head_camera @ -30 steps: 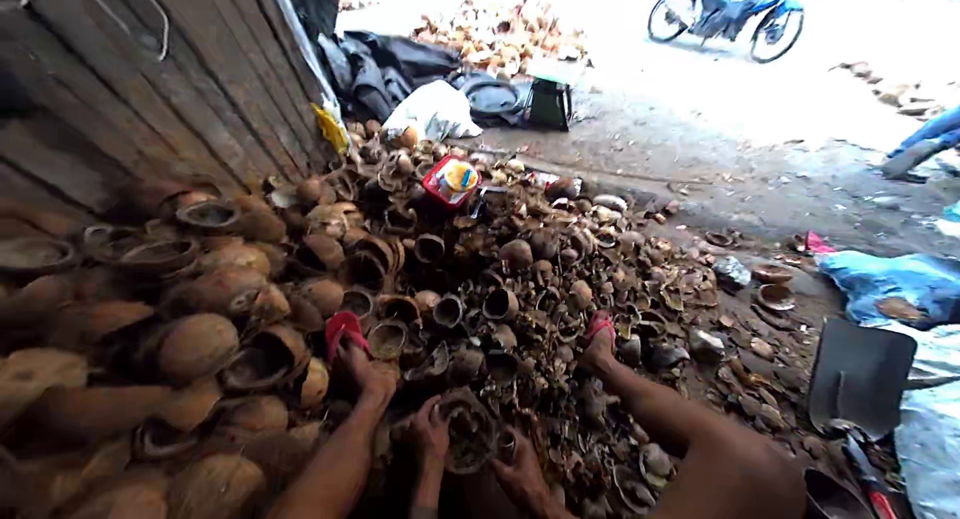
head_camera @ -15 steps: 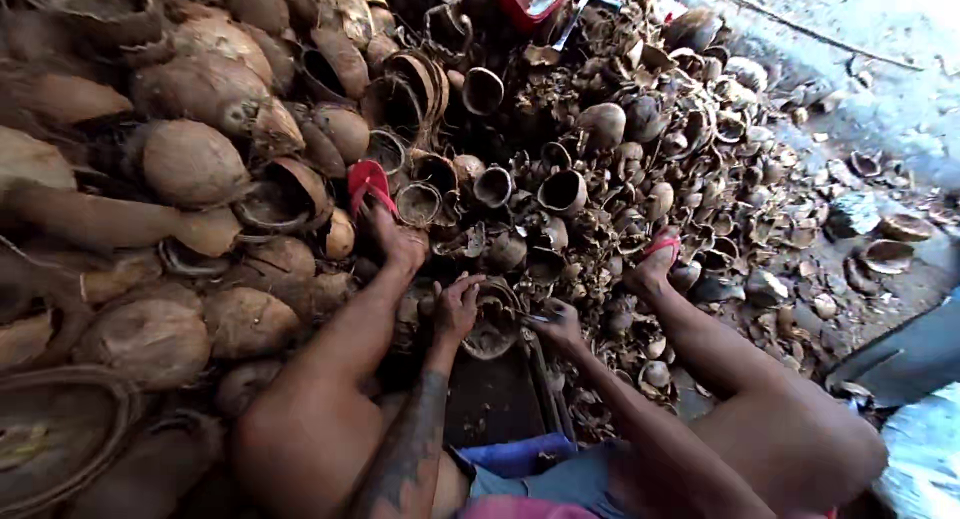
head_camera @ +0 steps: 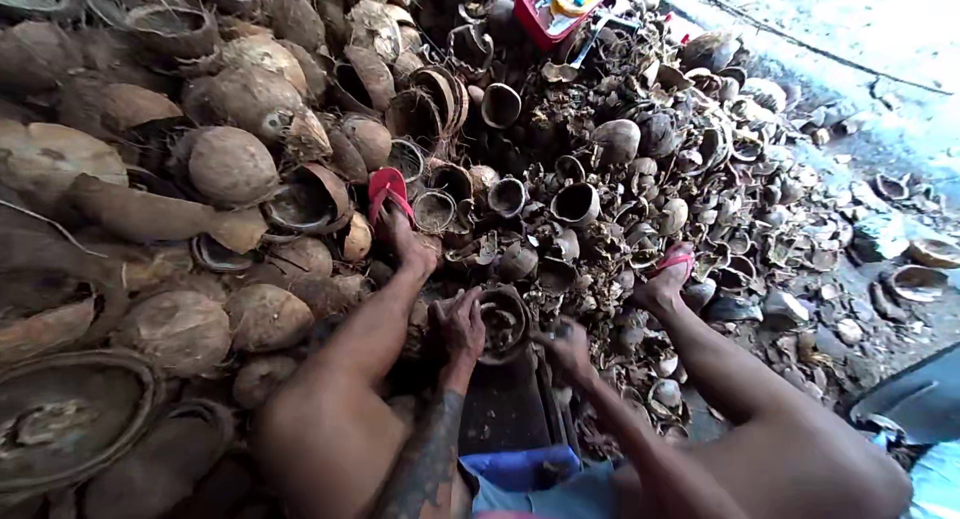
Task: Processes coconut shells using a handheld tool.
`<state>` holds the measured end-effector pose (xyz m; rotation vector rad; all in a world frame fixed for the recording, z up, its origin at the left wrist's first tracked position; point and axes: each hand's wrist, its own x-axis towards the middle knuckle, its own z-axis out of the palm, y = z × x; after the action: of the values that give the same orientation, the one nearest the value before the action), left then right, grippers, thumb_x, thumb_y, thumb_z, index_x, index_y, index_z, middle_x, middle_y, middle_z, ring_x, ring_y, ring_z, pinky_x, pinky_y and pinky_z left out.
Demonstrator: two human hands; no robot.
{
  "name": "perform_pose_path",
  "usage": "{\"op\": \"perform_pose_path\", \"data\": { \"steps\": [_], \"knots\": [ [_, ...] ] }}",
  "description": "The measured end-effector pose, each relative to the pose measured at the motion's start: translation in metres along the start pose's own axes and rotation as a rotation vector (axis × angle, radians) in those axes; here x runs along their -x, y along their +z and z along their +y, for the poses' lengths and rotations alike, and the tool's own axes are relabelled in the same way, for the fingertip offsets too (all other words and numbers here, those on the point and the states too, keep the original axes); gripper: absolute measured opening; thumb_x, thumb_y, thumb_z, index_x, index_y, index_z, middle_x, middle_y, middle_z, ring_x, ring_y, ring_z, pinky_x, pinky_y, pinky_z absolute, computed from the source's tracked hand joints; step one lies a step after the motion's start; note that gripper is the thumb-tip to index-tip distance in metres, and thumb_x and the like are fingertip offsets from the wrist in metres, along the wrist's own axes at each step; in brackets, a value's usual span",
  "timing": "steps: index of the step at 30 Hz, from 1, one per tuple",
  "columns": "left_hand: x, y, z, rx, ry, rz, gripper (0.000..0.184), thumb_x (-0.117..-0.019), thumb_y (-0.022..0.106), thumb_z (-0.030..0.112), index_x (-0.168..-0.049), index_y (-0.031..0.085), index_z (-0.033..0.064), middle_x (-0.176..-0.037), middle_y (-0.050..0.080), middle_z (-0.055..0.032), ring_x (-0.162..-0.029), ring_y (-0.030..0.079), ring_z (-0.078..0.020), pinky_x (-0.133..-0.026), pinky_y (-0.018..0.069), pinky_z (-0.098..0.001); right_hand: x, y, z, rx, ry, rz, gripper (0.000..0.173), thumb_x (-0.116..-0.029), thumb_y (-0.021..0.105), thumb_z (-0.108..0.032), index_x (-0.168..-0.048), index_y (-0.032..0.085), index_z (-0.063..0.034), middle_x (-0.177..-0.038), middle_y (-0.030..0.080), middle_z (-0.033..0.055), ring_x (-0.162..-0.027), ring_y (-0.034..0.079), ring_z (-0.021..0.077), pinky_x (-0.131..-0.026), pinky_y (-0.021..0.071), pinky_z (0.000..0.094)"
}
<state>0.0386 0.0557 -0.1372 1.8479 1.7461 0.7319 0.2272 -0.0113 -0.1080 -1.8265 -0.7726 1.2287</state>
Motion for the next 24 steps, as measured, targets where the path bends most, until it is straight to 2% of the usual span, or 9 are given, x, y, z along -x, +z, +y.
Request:
{"op": "perform_pose_path", "data": {
  "steps": [3, 5, 7, 10, 11, 14, 18, 21, 24],
  "knots": [
    [0.004, -0.004, 0.001, -0.018, -0.021, -0.046, 0.034, -0.1049, 0.049, 0.017, -0.128, 0.073, 0.0170, -0.128, 0.072, -0.0081, -0.130, 0.061, -0.0295, -0.119, 0.0315, -0.0568, -0.049, -0.017, -0.047, 0.415, -0.061, -0.387, 0.042, -0.0787, 0.086, -0.015, -0.111, 0.067, 0.0036, -0.093, 0.068, 0.0149, -0.082, 0.065, 0.0229, -0.081, 0.0563, 0.0447],
    [0.001, -0.008, 0.003, 0.005, -0.012, -0.095, 0.034, -0.1046, 0.050, 0.014, -0.130, 0.072, 0.0187, -0.129, 0.072, -0.0083, -0.127, 0.063, -0.0289, -0.116, 0.0339, -0.0577, -0.057, -0.003, -0.058, 0.584, -0.244, -0.529, 0.043, -0.0777, 0.086, -0.016, -0.114, 0.069, -0.0012, -0.096, 0.071, 0.0183, -0.088, 0.069, 0.0307, -0.083, 0.0571, 0.0551],
    [-0.008, -0.018, 0.012, 0.042, -0.004, -0.172, 0.035, -0.1045, 0.050, 0.009, -0.132, 0.071, 0.0146, -0.131, 0.070, -0.0095, -0.127, 0.064, -0.0290, -0.116, 0.0388, -0.0547, -0.024, 0.018, -0.052, 0.653, -0.340, -0.523, 0.042, -0.0830, 0.079, -0.022, -0.120, 0.068, -0.0058, -0.101, 0.072, 0.0176, -0.094, 0.070, 0.0342, -0.086, 0.0552, 0.0600],
    [-0.012, -0.023, 0.021, 0.041, -0.018, -0.249, 0.036, -0.1055, 0.049, 0.012, -0.137, 0.066, 0.0098, -0.133, 0.069, -0.0094, -0.128, 0.063, -0.0262, -0.118, 0.0374, -0.0516, 0.055, 0.027, -0.008, 0.349, -0.304, -0.047, 0.035, -0.0853, 0.075, -0.019, -0.114, 0.069, 0.0004, -0.095, 0.072, 0.0141, -0.089, 0.070, 0.0246, -0.085, 0.0578, 0.0470],
    [-0.015, -0.023, 0.021, 0.035, -0.024, -0.255, 0.035, -0.1059, 0.049, 0.015, -0.136, 0.066, 0.0090, -0.132, 0.070, -0.0098, -0.129, 0.062, -0.0258, -0.119, 0.0353, -0.0519, 0.070, 0.026, 0.001, 0.215, -0.294, 0.108, 0.032, -0.0840, 0.077, -0.014, -0.110, 0.068, 0.0033, -0.090, 0.070, 0.0129, -0.081, 0.068, 0.0206, -0.078, 0.0581, 0.0417],
    [-0.018, -0.023, 0.024, 0.051, -0.034, -0.290, 0.030, -0.1054, 0.052, 0.017, -0.125, 0.074, 0.0114, -0.127, 0.072, -0.0107, -0.129, 0.062, -0.0265, -0.122, 0.0287, -0.0551, 0.076, 0.020, 0.008, -0.002, -0.205, 0.324, 0.026, -0.0780, 0.081, -0.007, -0.095, 0.063, 0.0006, -0.075, 0.062, 0.0049, -0.064, 0.060, 0.0104, -0.063, 0.0542, 0.0302],
    [-0.031, -0.019, 0.021, 0.149, 0.017, -0.300, 0.026, -0.1026, 0.056, 0.014, -0.118, 0.077, 0.0091, -0.122, 0.074, -0.0112, -0.120, 0.067, -0.0257, -0.112, 0.0428, -0.0514, 0.008, 0.010, 0.015, 0.073, -0.283, 0.148, 0.027, -0.0714, 0.084, -0.014, -0.083, 0.062, -0.0038, -0.068, 0.056, -0.0040, -0.060, 0.053, 0.0022, -0.061, 0.0492, 0.0229],
    [-0.040, -0.018, 0.021, 0.114, 0.057, -0.442, 0.024, -0.1025, 0.059, 0.015, -0.117, 0.077, 0.0121, -0.122, 0.074, -0.0093, -0.119, 0.067, -0.0269, -0.109, 0.0451, -0.0526, -0.043, -0.016, 0.022, 0.069, -0.236, -0.156, 0.037, -0.0697, 0.089, -0.013, -0.097, 0.068, 0.0013, -0.080, 0.067, 0.0023, -0.072, 0.064, 0.0067, -0.072, 0.0580, 0.0280],
    [-0.051, -0.021, 0.020, 0.187, 0.088, -0.310, 0.022, -0.1023, 0.061, 0.018, -0.116, 0.077, 0.0113, -0.116, 0.076, -0.0079, -0.112, 0.070, -0.0244, -0.105, 0.0492, -0.0519, -0.058, -0.012, 0.014, 0.065, -0.273, -0.260, 0.045, -0.0669, 0.091, -0.012, -0.104, 0.069, 0.0004, -0.088, 0.073, 0.0044, -0.078, 0.069, 0.0079, -0.077, 0.0608, 0.0283]
  ]
}}
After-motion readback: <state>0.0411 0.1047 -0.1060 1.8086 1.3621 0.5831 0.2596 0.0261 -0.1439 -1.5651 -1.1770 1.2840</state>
